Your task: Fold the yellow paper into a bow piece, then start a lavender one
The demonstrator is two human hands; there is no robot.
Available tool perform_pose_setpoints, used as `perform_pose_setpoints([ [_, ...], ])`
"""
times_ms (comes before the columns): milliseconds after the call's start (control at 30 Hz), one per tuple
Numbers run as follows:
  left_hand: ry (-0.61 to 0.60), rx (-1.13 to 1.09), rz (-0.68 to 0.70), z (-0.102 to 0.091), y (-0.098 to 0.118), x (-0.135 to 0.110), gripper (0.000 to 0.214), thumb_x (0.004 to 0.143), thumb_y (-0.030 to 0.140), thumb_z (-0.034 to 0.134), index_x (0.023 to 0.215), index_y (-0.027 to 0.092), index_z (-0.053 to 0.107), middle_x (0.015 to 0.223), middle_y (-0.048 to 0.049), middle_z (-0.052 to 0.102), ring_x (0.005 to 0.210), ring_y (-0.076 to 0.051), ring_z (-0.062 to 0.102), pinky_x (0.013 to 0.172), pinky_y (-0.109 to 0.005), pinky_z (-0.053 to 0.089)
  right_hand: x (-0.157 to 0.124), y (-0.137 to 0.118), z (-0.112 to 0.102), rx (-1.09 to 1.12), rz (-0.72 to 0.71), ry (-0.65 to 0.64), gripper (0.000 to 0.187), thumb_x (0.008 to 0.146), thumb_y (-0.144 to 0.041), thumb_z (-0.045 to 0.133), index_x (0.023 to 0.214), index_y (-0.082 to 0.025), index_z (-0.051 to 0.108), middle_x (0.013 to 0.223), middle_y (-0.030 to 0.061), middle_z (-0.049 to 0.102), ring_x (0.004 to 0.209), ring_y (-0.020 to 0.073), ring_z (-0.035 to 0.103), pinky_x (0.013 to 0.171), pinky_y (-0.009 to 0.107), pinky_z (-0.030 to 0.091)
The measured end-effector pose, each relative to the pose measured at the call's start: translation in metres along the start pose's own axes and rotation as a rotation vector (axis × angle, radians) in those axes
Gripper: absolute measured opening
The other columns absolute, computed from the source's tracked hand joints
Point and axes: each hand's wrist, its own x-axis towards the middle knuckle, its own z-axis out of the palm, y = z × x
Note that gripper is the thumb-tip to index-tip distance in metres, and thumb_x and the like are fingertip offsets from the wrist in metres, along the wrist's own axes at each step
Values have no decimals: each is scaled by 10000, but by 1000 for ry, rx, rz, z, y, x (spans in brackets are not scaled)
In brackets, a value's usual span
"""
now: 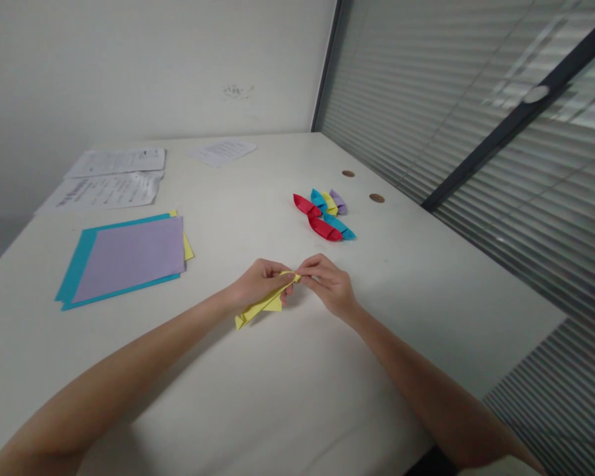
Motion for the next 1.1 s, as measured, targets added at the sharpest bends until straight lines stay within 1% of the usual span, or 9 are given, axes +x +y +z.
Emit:
perform_pose_setpoints([
  [167, -10, 139, 55, 0, -5, 1, 344, 840, 443, 591, 687, 137, 633, 578, -5, 605, 526, -97, 578, 506, -187, 405, 0, -2, 2, -27, 14, -22, 117, 849, -321, 661, 880, -267, 760, 901, 54, 653, 849, 170, 617, 779, 343, 526],
  [300, 2, 172, 47, 1, -3, 0, 320, 834, 423, 580, 693, 140, 634, 573, -6, 607, 525, -106, 579, 504, -196, 398, 5, -1, 4, 38, 45, -18, 130, 841, -347, 672, 836, -235, 739, 826, 45, 655, 791, 163, 620, 729, 323, 520],
  [400, 24, 141, 54, 1, 2, -1, 303, 820, 406, 584, 684, 141, 640, 577, -13, 616, 533, -115, 582, 524, -211, 408, 14, -2, 3, 75, 91, -50, 147, 833, -360, 679, 805, -222, 722, 783, 33, 641, 729, 152, 610, 679, 308, 514],
  [500, 40, 78, 66, -1, 7, -2, 310, 832, 399, 556, 724, 130, 665, 596, -34, 638, 540, -121, 578, 546, -227, 418, 23, -4, 2, 82, 103, -56, 141, 819, -358, 695, 791, -223, 728, 773, 28, 643, 734, 151, 605, 678, 303, 506],
  [600, 28, 63, 78, -4, 10, -3, 342, 844, 421, 554, 806, 113, 697, 615, -45, 655, 536, -115, 560, 539, -224, 401, 27, -5, 5, 88, 92, -11, 99, 802, -330, 717, 804, -236, 748, 774, 26, 652, 745, 151, 607, 687, 303, 500],
  [733, 11, 60, 82, -6, 8, -2, 351, 845, 425, 572, 892, 114, 727, 630, -39, 665, 539, -112, 558, 519, -216, 376, 23, -3, 10, 85, 88, 67, 69, 796, -301, 728, 833, -259, 768, 772, 21, 647, 734, 145, 607, 659, 293, 489],
  [833, 14, -28, 59, -6, 8, -1, 303, 822, 366, 582, 874, 112, 739, 655, -51, 681, 566, -131, 588, 543, -230, 408, 20, -2, 11, 51, 66, 79, 68, 790, -289, 736, 841, -268, 776, 763, 19, 643, 727, 142, 604, 650, 288, 481],
  [933, 14, -90, 50, -5, 11, -2, 302, 813, 319, 539, 866, 102, 744, 629, -62, 678, 582, -149, 597, 562, -244, 423, 20, -1, 9, 12, 58, 67, 78, 796, -301, 731, 850, -269, 778, 770, 22, 643, 735, 144, 604, 646, 287, 481],
  [1100, 14, -56, 53, -5, 11, -1, 308, 798, 302, 511, 843, 101, 740, 621, -59, 671, 594, -157, 599, 584, -251, 433, 22, -2, 6, -37, 34, 34, 91, 806, -310, 721, 850, -252, 774, 773, 23, 642, 729, 138, 604, 639, 277, 481],
])
